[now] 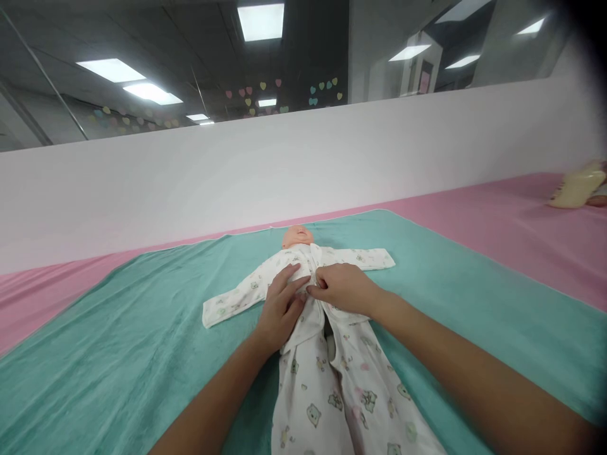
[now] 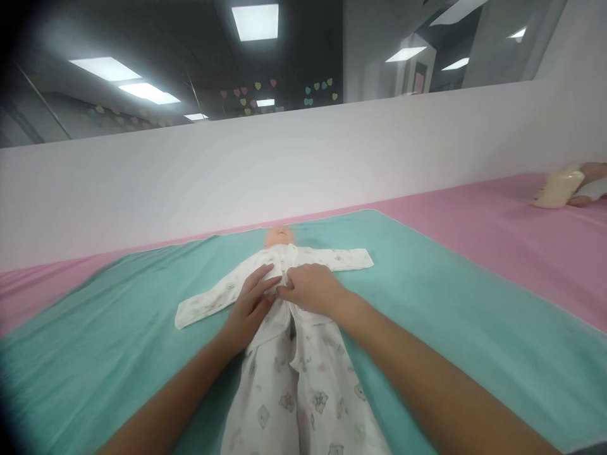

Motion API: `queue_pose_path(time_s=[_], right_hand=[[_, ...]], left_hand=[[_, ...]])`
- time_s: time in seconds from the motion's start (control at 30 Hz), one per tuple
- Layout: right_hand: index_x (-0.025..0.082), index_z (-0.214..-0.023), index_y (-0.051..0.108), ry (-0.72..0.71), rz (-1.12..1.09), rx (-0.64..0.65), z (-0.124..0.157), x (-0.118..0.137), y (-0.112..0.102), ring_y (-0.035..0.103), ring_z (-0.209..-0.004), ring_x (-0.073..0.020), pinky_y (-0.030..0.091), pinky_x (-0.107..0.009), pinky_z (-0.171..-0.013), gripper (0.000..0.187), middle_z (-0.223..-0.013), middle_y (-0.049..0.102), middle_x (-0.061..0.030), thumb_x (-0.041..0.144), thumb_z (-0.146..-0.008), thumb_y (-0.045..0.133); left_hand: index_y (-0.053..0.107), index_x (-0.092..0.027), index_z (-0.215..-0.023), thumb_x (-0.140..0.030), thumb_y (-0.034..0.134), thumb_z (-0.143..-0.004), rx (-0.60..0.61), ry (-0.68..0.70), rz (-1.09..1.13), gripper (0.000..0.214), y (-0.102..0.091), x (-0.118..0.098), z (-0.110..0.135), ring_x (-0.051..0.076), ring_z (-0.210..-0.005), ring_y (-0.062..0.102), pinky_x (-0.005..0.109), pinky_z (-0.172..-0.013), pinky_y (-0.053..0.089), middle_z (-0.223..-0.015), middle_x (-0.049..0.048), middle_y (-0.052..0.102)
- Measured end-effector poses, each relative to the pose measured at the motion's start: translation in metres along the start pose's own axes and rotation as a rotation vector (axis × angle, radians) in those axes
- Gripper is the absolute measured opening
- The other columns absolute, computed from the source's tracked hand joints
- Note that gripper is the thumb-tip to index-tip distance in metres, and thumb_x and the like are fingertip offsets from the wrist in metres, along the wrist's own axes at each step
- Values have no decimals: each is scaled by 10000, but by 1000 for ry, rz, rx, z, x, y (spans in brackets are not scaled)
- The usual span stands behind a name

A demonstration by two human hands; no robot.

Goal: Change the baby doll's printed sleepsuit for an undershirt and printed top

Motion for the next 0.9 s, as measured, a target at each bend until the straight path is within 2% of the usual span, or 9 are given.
queue_pose_path(time_s=[0.17, 0.37, 0.5, 0.63, 0.8, 0.9], right_hand=[[193, -526, 390, -108, 19, 36, 2, 1, 1, 326, -462, -107, 181, -283, -501, 278, -497, 468, 9, 277, -761, 512], [183, -482, 340, -158, -184, 139, 4, -5, -6, 307, -486, -99, 207, -264, -489, 265, -484, 385, 35, 209, -645, 547], [189, -529, 347, -139, -283, 226, 5, -8, -11, 303, -492, -93, 225, -242, -478, 192, -518, 355, 53, 207, -646, 498], [197, -573, 417, -136, -296, 139, 1, -8, -11, 344, -535, -102, 253, -236, -507, 112, -557, 404, 53, 211, -660, 486], [192, -612, 440, -118, -330, -9, -5, -13, -2, 362, -570, -108, 277, -235, -539, 100, -590, 412, 47, 211, -708, 458], [193, -646, 459, -106, -344, -38, -6, -15, 1, 375, -580, -107, 287, -232, -549, 86, -609, 425, 48, 212, -730, 452]], left_hand=[[532, -289, -1216, -277, 395, -905, 53, -6, -32, 340, 0, -4, -1, 215, -1337, 233, 440, -1102, 237, -1435, -3, 303], [539, -325, -1217, -258, 393, -903, 92, -40, -42, 352, -2, -7, -3, 213, -1346, 205, 443, -1110, 211, -1442, -35, 282], [538, -322, -1211, -255, 381, -904, 103, -51, -48, 351, -1, -7, -3, 223, -1343, 207, 462, -1106, 210, -1441, -30, 286], [551, -304, -1186, -233, 379, -891, 93, -62, -25, 349, 0, -6, -4, 234, -1338, 211, 473, -1098, 224, -1441, -23, 284], [585, -274, -1115, -189, 409, -851, 64, -86, 22, 328, 2, -5, -6, 233, -1324, 231, 469, -1093, 242, -1415, -9, 326], [593, -264, -1091, -163, 427, -831, 49, -92, 43, 324, 2, -5, -8, 223, -1318, 243, 455, -1099, 237, -1402, -5, 343]])
Point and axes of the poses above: each hand's wrist, its own z-axis away from the middle knuckle, its own y-axis out of the palm, x = y × z, the point moved 3 cm from there along -z, towards the middle knuckle
